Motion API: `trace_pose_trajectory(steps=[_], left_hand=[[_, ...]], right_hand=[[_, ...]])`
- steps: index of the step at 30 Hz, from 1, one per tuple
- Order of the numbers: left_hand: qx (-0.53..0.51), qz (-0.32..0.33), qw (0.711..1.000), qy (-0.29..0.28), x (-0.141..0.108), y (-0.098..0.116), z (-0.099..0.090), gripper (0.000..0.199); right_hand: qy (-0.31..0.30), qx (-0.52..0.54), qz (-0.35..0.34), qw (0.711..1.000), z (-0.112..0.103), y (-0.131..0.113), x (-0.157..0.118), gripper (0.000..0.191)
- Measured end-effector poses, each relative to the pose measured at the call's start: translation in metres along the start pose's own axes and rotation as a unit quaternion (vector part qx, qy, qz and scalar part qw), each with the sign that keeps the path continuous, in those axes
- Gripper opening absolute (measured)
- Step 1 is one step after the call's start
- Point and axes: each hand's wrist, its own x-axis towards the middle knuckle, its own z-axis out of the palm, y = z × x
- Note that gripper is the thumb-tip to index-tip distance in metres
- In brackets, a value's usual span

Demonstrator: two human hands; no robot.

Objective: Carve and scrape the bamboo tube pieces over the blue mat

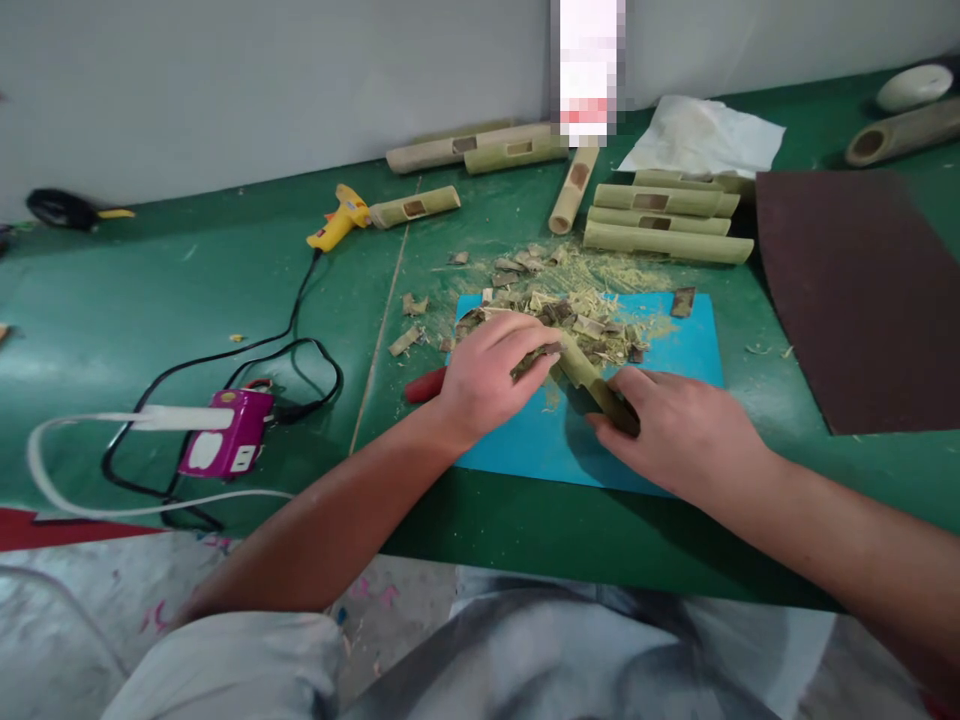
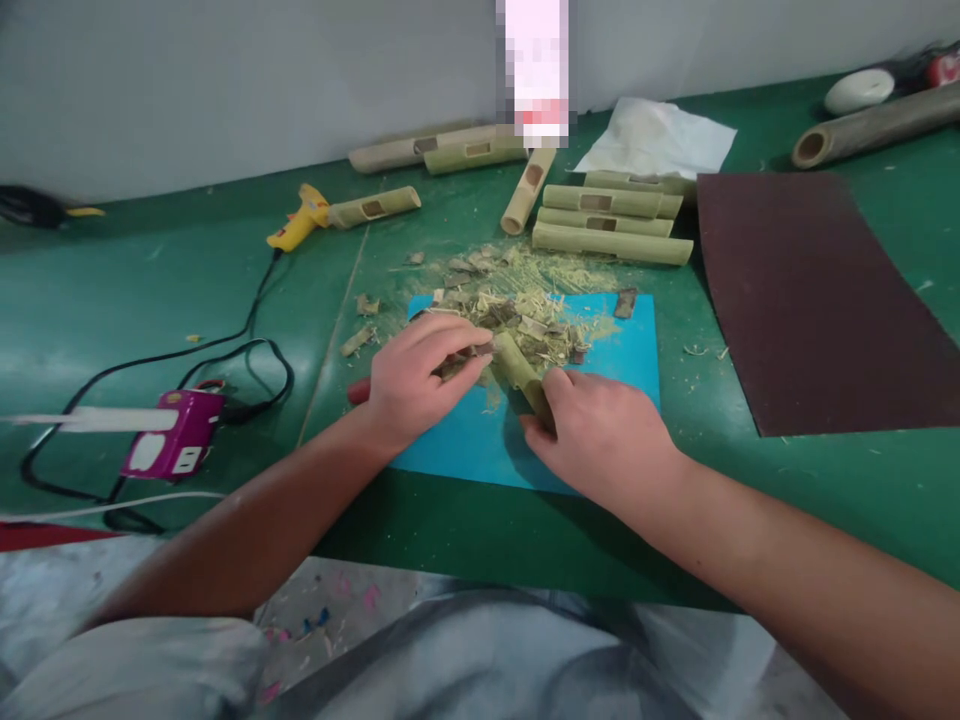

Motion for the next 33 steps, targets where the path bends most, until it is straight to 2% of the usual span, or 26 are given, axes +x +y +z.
trace_pose_trajectory(steps=[5, 7, 9, 11, 15, 19, 24, 27, 33], left_hand=[[-0.032, -0.039, 0.998, -0.033, 0.0, 0.002, 0.001, 0.014], [-0.044, -0.073, 0.996, -0.03, -0.001, 0.003, 0.003, 0.011], [-0.059, -0.115, 0.991, -0.02, -0.001, 0.005, 0.005, 0.016], [-0.071, -0.126, 0.989, -0.023, -0.001, 0.007, 0.006, 0.013], [-0.06, -0.084, 0.993, -0.053, 0.0, 0.009, 0.004, 0.012], [-0.048, -0.068, 0.995, -0.05, -0.001, 0.009, 0.004, 0.015], [-0.015, -0.001, 0.999, -0.05, -0.004, 0.002, 0.008, 0.012], [0.013, 0.023, 0.998, -0.062, -0.005, 0.0, 0.011, 0.018], [0.027, 0.101, 0.987, -0.119, -0.007, 0.005, 0.011, 0.024]], right_hand=[[0.009, -0.003, -0.001, 1.0, 0.002, 0.0, 0.0, 0.024], [0.017, -0.004, -0.002, 1.0, 0.003, 0.001, 0.0, 0.024], [0.016, -0.006, -0.003, 1.0, 0.003, 0.001, 0.0, 0.024], [0.011, -0.008, -0.003, 1.0, 0.003, 0.001, 0.0, 0.023], [0.006, -0.008, -0.003, 1.0, 0.002, 0.001, 0.0, 0.023], [0.005, -0.004, -0.005, 1.0, 0.001, 0.001, -0.001, 0.024], [0.008, -0.012, 0.001, 1.0, 0.0, 0.0, -0.001, 0.027], [0.017, -0.017, 0.004, 1.0, 0.001, 0.0, -0.001, 0.028], [0.0, -0.011, 0.014, 1.0, 0.002, 0.0, 0.001, 0.025]])
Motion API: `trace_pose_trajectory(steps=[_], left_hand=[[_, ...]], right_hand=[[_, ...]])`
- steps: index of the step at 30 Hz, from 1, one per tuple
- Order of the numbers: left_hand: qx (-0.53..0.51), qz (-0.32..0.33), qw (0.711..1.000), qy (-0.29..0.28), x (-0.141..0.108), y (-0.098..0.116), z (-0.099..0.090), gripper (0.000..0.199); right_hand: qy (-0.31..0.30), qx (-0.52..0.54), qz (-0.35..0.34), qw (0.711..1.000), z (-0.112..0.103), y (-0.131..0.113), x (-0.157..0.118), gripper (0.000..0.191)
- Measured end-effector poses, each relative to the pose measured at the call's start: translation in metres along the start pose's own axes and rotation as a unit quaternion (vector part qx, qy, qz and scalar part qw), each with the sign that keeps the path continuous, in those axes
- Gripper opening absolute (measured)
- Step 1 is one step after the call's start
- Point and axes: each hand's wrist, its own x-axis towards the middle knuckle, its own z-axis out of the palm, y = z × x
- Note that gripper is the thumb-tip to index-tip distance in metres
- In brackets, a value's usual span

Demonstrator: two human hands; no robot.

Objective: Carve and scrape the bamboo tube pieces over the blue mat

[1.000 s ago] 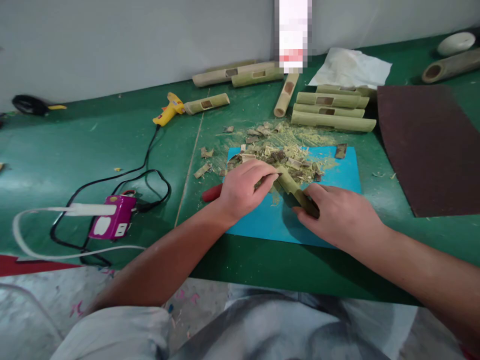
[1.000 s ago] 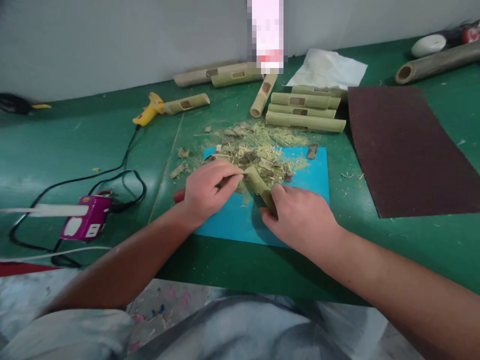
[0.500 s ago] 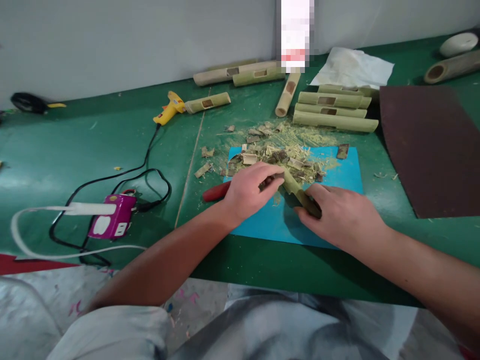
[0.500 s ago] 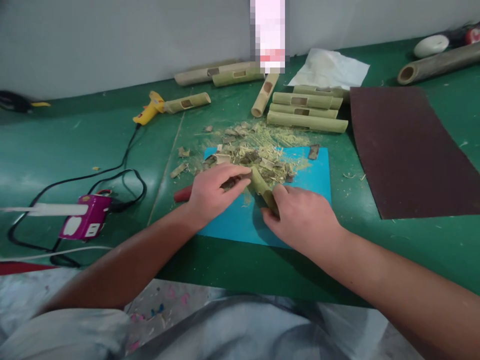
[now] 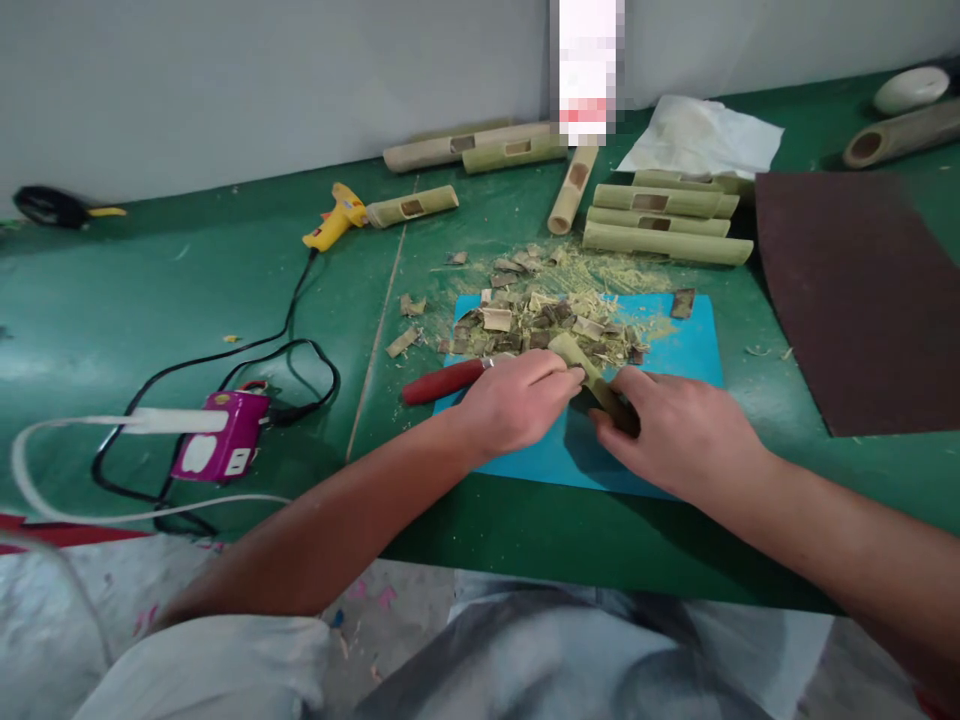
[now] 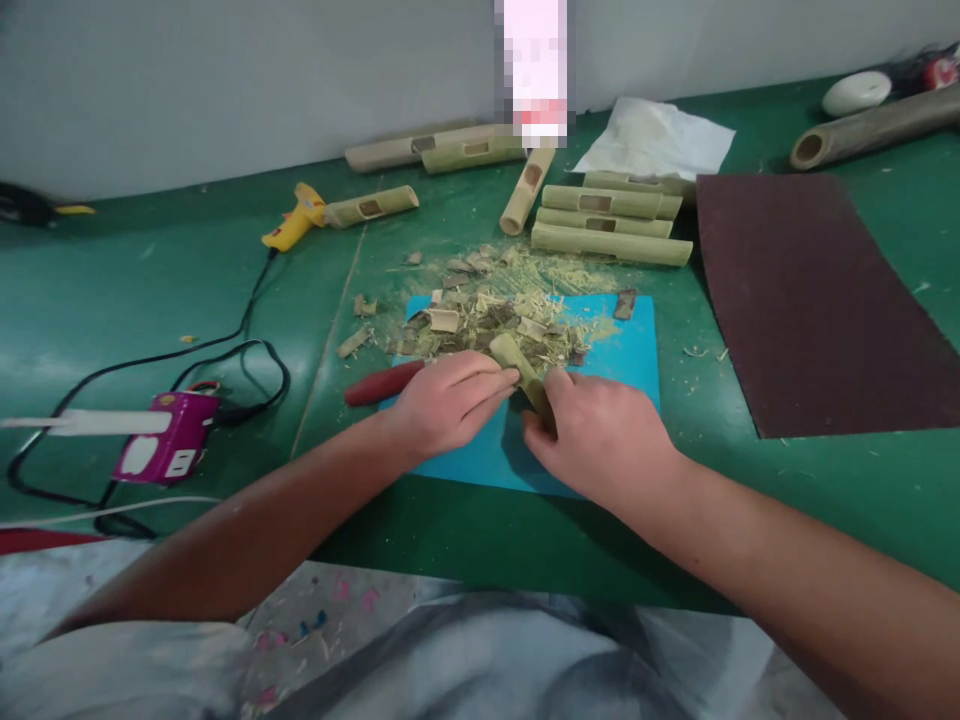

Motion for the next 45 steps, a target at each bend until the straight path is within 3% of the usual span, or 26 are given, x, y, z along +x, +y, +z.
trace_pose_trajectory(steps=[14, 17, 21, 25, 29, 32, 36, 39, 45], left_hand=[[0.05, -0.021, 0.998, -0.031, -0.001, -0.006, 0.001, 0.03], [0.052, -0.036, 0.998, -0.005, -0.001, -0.007, 0.002, 0.029], [0.045, -0.005, 0.999, -0.014, -0.001, -0.007, 0.003, 0.03], [0.036, -0.029, 0.999, -0.004, -0.001, -0.005, 0.002, 0.031], [0.047, 0.005, 0.999, -0.025, 0.0, -0.003, 0.0, 0.031], [0.068, -0.018, 0.997, -0.033, 0.001, -0.003, -0.001, 0.032], [0.077, -0.001, 0.995, -0.06, 0.001, -0.003, -0.001, 0.035], [0.092, -0.025, 0.994, -0.054, -0.001, -0.004, 0.001, 0.035], [0.073, -0.011, 0.997, -0.033, -0.003, -0.005, 0.002, 0.037]], right_hand=[[-0.014, 0.009, 0.004, 1.0, 0.002, -0.002, 0.002, 0.024], [-0.01, 0.003, 0.001, 1.0, 0.002, -0.002, 0.002, 0.024], [-0.004, 0.0, -0.003, 1.0, 0.003, -0.002, 0.001, 0.024], [0.007, -0.004, -0.008, 1.0, 0.003, -0.003, 0.0, 0.023], [0.009, -0.014, -0.018, 1.0, 0.002, -0.006, -0.002, 0.023], [0.025, -0.028, -0.027, 0.999, 0.002, -0.007, -0.003, 0.023], [0.04, -0.043, -0.045, 0.997, 0.002, -0.008, -0.003, 0.021], [0.048, -0.053, -0.048, 0.996, 0.0, -0.009, -0.003, 0.021], [0.078, -0.062, -0.073, 0.992, -0.001, -0.012, -0.005, 0.023]])
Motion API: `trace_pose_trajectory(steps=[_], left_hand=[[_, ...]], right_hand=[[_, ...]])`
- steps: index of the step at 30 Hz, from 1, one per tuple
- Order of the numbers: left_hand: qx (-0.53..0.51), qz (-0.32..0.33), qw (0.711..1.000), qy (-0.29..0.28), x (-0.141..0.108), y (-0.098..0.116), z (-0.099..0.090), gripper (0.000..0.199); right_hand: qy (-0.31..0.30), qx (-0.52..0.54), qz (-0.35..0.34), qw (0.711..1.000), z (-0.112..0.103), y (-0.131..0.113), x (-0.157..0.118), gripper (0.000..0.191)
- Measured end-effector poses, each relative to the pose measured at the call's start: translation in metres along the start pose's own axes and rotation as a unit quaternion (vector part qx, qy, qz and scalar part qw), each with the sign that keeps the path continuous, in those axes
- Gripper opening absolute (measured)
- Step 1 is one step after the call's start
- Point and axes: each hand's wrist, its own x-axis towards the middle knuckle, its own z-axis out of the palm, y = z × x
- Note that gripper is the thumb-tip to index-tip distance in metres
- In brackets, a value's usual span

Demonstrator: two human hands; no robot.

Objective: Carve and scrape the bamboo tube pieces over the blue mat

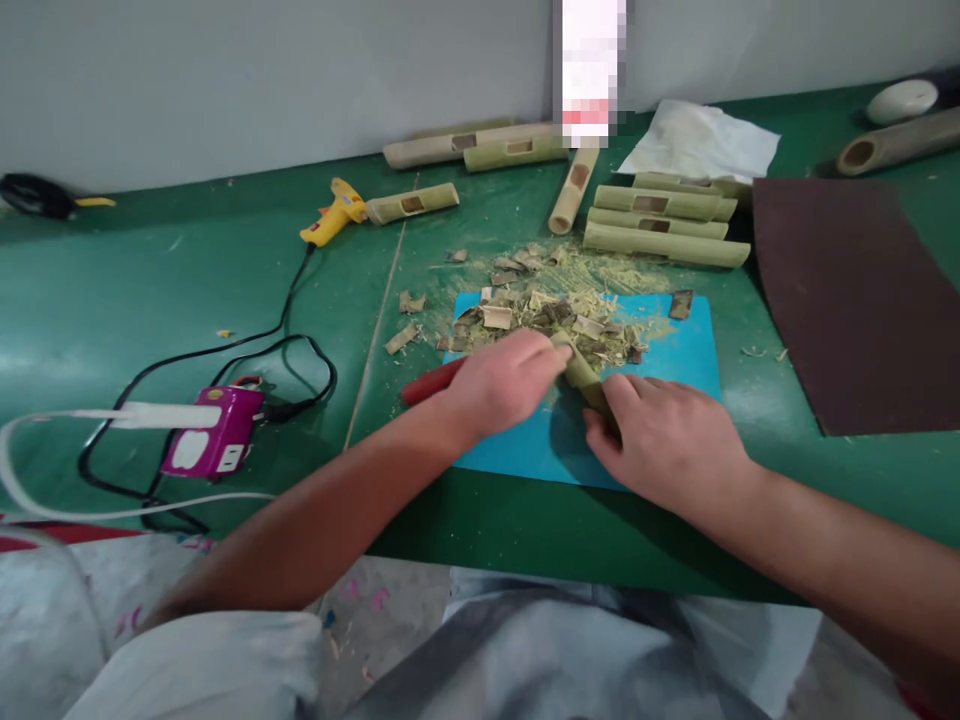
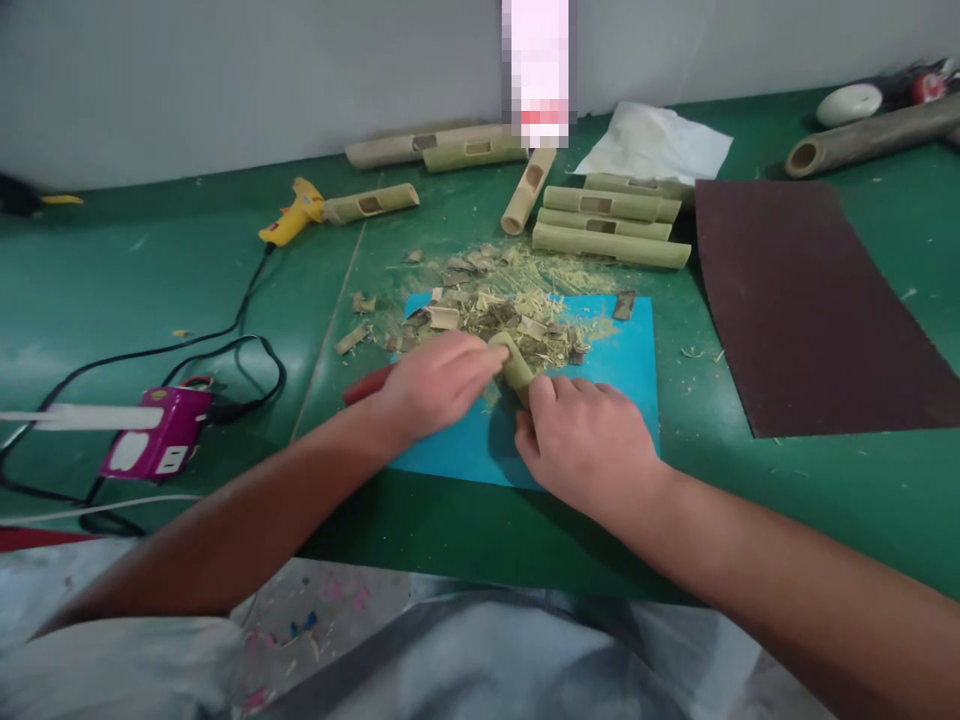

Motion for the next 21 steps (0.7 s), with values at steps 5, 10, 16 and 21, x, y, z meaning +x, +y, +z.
trace_pose_trajectory(steps=[5, 10, 16, 21], left_hand=[[-0.001, 0.023, 1.0, -0.013, -0.0011, -0.0033, -0.0004, 0.036], [0.005, 0.011, 1.0, -0.027, -0.001, -0.0007, -0.0013, 0.035], [0.007, 0.001, 1.0, -0.028, 0.0, -0.0033, 0.0002, 0.037], [-0.004, -0.003, 1.0, -0.014, -0.0013, -0.0035, -0.0021, 0.032]], right_hand=[[0.039, -0.007, -0.021, 0.999, 0.0025, -0.0011, -0.0035, 0.02], [0.054, -0.024, -0.036, 0.998, 0.0032, -0.0018, -0.005, 0.019], [0.029, -0.028, -0.028, 0.999, 0.0012, -0.0049, -0.0039, 0.019], [0.001, -0.027, -0.018, 0.999, -0.0003, -0.0064, -0.0042, 0.019]])
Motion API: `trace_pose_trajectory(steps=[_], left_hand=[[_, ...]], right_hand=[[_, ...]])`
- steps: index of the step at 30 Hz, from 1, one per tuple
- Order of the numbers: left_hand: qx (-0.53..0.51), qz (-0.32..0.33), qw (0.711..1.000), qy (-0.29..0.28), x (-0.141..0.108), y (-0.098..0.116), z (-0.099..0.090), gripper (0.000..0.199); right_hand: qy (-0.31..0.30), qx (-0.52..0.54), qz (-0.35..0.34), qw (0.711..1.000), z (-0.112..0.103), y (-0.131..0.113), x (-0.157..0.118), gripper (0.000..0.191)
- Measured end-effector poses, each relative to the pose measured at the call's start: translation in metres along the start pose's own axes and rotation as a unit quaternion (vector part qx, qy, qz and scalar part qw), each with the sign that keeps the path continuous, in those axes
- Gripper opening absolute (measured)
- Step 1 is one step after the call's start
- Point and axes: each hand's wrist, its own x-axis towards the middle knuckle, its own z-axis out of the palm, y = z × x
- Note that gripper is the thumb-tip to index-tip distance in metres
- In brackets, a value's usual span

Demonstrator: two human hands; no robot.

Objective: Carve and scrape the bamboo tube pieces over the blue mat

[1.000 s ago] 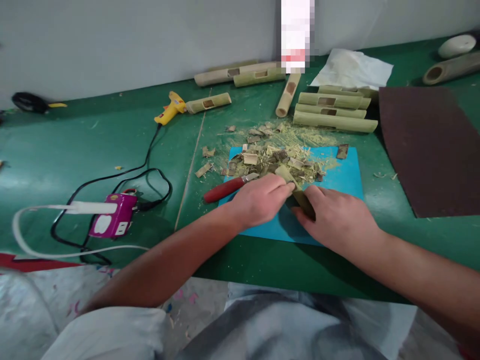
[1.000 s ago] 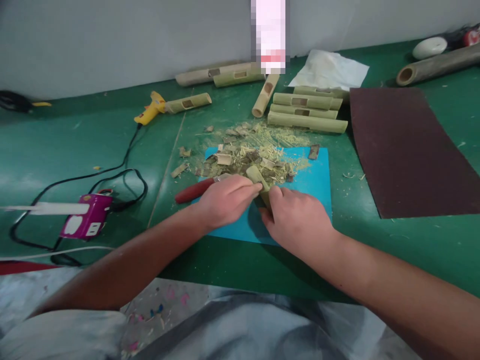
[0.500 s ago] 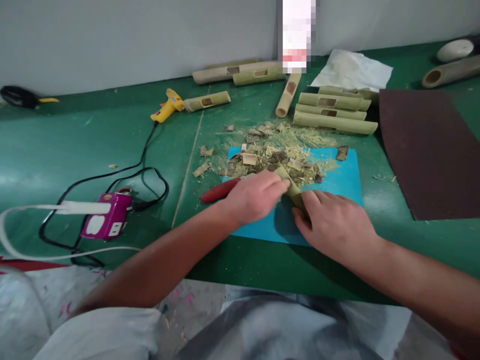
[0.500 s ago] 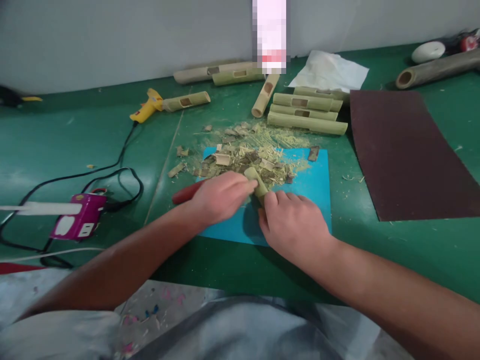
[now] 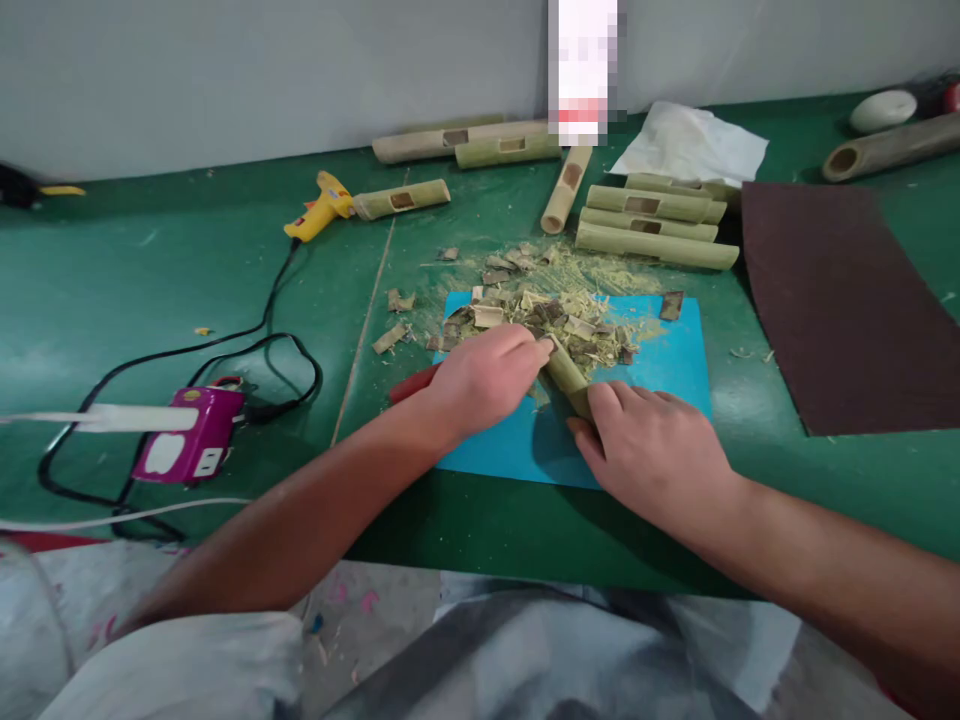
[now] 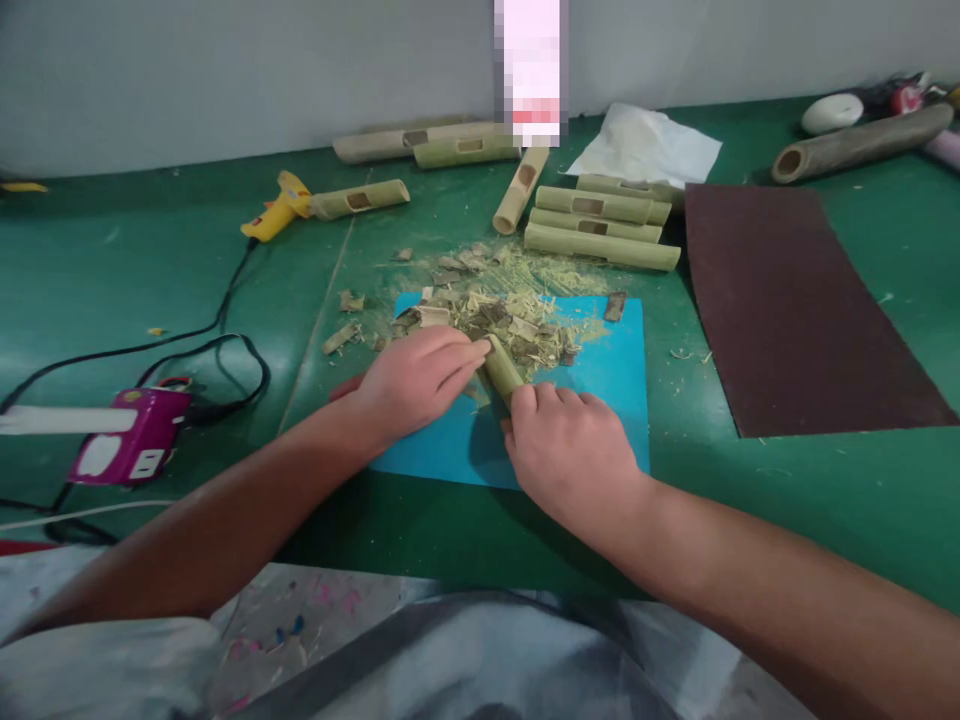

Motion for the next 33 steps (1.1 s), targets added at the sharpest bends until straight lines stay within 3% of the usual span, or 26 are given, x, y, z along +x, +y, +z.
trace_pose_trajectory(steps=[10, 16, 19, 23, 26, 30, 33], left_hand=[[0.011, 0.041, 0.999, -0.008, 0.0013, -0.0012, -0.0026, 0.033], [0.013, 0.039, 0.999, -0.012, 0.0032, 0.002, -0.0019, 0.036], [0.025, 0.002, 1.0, -0.01, 0.003, 0.0018, -0.002, 0.037], [0.009, 0.031, 0.999, -0.006, 0.0019, 0.0029, -0.0027, 0.034], [0.007, 0.014, 1.0, 0.004, 0.0017, 0.004, -0.0029, 0.034], [-0.006, 0.053, 0.999, -0.012, 0.0025, 0.0031, -0.0043, 0.035], [0.007, -0.001, 1.0, 0.01, 0.0025, 0.0014, -0.0059, 0.034]], right_hand=[[0.011, 0.006, -0.006, 1.0, 0.0004, 0.0002, 0.0012, 0.016], [0.007, 0.01, -0.003, 1.0, 0.0008, 0.0006, 0.0008, 0.016], [0.018, 0.006, -0.002, 1.0, 0.0019, 0.0007, 0.0004, 0.016], [0.01, 0.011, -0.006, 1.0, 0.0011, 0.0013, 0.0004, 0.016], [0.006, 0.013, -0.002, 1.0, 0.0007, 0.0017, 0.0006, 0.018], [0.019, 0.015, -0.005, 1.0, 0.0025, 0.0025, 0.0, 0.017], [0.027, 0.012, 0.005, 1.0, 0.0036, 0.0026, -0.0009, 0.018]])
